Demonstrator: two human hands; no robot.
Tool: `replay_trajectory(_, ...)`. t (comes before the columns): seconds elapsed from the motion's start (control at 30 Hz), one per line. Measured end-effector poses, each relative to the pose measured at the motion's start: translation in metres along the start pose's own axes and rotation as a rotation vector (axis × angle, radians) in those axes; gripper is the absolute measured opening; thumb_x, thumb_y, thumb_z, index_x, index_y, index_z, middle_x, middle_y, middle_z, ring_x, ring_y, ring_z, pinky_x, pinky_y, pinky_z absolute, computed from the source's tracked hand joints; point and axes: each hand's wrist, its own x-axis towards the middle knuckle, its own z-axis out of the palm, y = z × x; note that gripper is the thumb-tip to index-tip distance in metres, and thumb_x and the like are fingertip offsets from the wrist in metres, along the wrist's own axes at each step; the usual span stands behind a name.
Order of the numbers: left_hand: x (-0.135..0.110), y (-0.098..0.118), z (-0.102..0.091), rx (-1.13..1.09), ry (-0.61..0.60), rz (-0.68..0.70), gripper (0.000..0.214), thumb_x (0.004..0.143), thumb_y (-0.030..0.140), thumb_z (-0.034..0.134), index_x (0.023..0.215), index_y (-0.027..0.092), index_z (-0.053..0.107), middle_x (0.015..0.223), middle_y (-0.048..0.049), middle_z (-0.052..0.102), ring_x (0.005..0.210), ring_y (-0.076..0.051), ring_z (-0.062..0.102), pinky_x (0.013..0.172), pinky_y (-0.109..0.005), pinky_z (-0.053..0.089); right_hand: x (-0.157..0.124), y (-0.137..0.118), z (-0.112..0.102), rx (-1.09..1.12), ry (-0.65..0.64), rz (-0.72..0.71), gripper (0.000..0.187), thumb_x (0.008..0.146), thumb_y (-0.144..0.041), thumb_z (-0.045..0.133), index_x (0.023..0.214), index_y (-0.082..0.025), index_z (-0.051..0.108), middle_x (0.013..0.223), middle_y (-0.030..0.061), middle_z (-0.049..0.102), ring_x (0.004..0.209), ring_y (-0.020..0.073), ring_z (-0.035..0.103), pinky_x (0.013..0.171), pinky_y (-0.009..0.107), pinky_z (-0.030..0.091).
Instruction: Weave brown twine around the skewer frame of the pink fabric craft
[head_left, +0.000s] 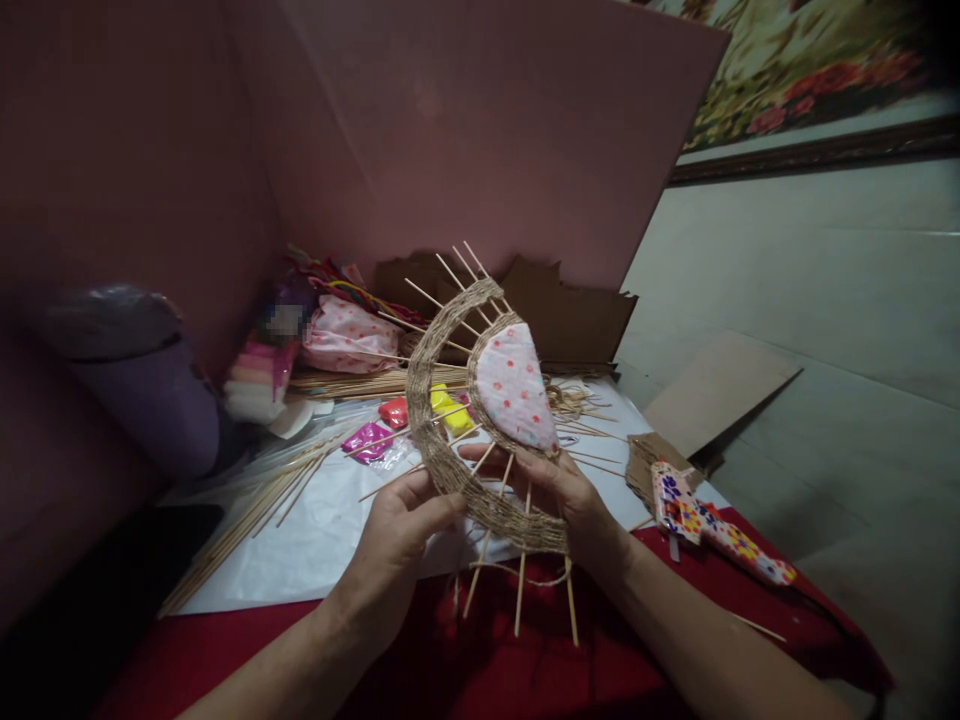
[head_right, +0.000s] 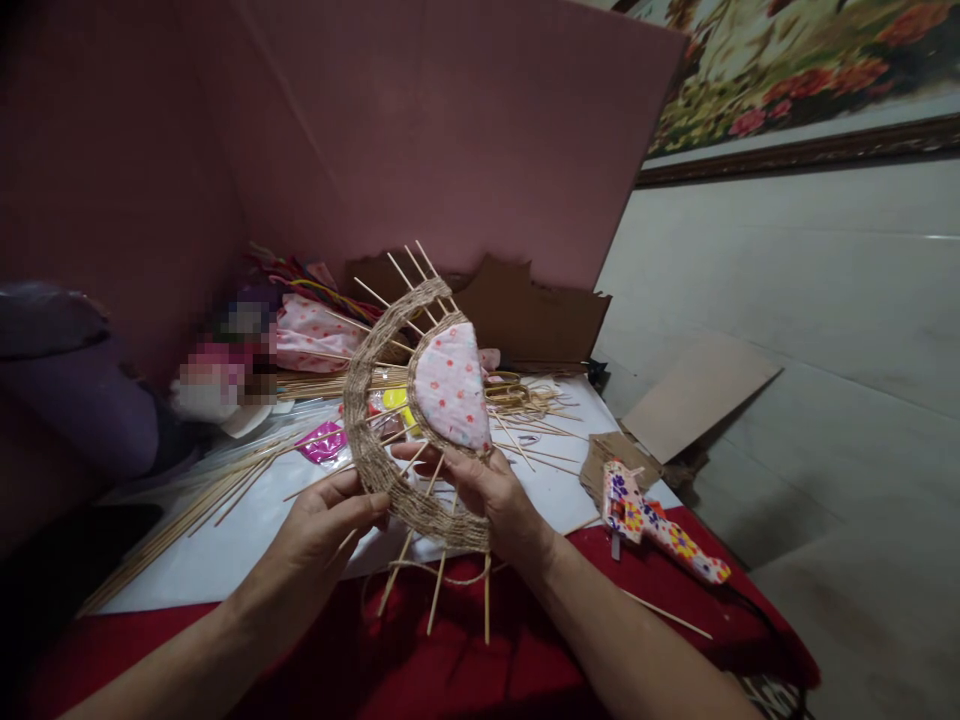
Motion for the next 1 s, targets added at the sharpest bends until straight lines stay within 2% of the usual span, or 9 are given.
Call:
replay_trajectory(0.17,-0.009,0.012,0.013,0.006,0.045,0.025,0.027,0.079,0.032,0.056,0.099,0.018,0.068,0.096,-0.0067,0.068,0.08,-0.018,0.059,0.078,-0.03,0.044,0.0,-0.001,0.001,0.02,-0.011,0.0,0.036,0.085,-0.03,0.043,0.112,-0.016,0.061,0.116,0.011,0.06,0.111,0.0251,0.051,0.091,0.042,0.042)
replay_trajectory(0.27,-0.009,0.012,0.014,0.005,0.039,0.028,0.029,0.08,0.035,0.055,0.1,0.019,0.068,0.096,-0.0066,0.068,0.078,-0.017,0.058,0.074,-0.028,0.045,0.0,0.0,0.0,0.032,-0.012,0.001,0.036,0.086,-0.029,0.042,0.113,-0.015,0.061,0.114,0.0119,0.061,0.11,0.0254,0.051,0.09,0.042,0.042)
replay_trajectory(0.37,-0.004,0.004,0.006,-0.002,0.016,-0.024,0.025,0.076,0.03,0.062,0.095,0.016,0.069,0.082,-0.0062,0.069,0.067,-0.013,0.056,0.067,-0.024,0.044,0.001,0.001,-0.001,0.039,-0.013,0.0,0.037,0.086,-0.028,0.041,0.114,-0.014,0.06,0.113,0.0131,0.061,0.11,0.0255,0.052,0.09,0.042,0.042)
replay_trajectory(0.5,0.003,-0.004,-0.002,-0.002,0.05,-0.004,0.014,0.071,0.022,0.067,0.083,0.014,0.07,0.066,-0.0019,0.065,0.057,-0.009,0.053,0.058,-0.019,0.042,0.001,0.002,-0.002,0.021,0.002,-0.003,0.037,0.085,-0.028,0.043,0.113,-0.012,0.06,0.116,0.0136,0.06,0.112,0.0255,0.05,0.09,0.041,0.041)
replay_trajectory(0.73,-0.003,0.004,0.005,-0.049,-0.036,0.0,0.024,0.08,0.025,0.06,0.1,0.016,0.067,0.08,-0.0057,0.069,0.069,-0.011,0.058,0.069,-0.022,0.045,0.001,0.002,-0.003,0.021,0.012,0.015,0.037,0.086,-0.03,0.042,0.115,-0.015,0.06,0.112,0.0121,0.062,0.107,0.025,0.053,0.09,0.041,0.04)
replay_trajectory(0.87,0.0,-0.001,0.001,-0.03,-0.029,0.01,0.019,0.076,0.023,0.064,0.092,0.013,0.07,0.074,-0.0054,0.069,0.061,-0.009,0.056,0.064,-0.021,0.044,0.001,0.003,-0.002,0.024,0.015,0.008,0.037,0.086,-0.03,0.042,0.114,-0.014,0.06,0.111,0.0119,0.063,0.107,0.0244,0.053,0.09,0.04,0.04)
replay_trajectory(1.0,0.004,-0.008,-0.003,-0.02,-0.02,0.019,0.023,0.075,0.019,0.065,0.096,0.012,0.069,0.077,-0.0069,0.07,0.065,-0.011,0.059,0.067,-0.023,0.045,0.001,0.003,-0.003,0.025,0.025,0.021,0.036,0.085,-0.029,0.043,0.113,-0.014,0.061,0.11,0.0118,0.063,0.106,0.024,0.053,0.089,0.039,0.04)
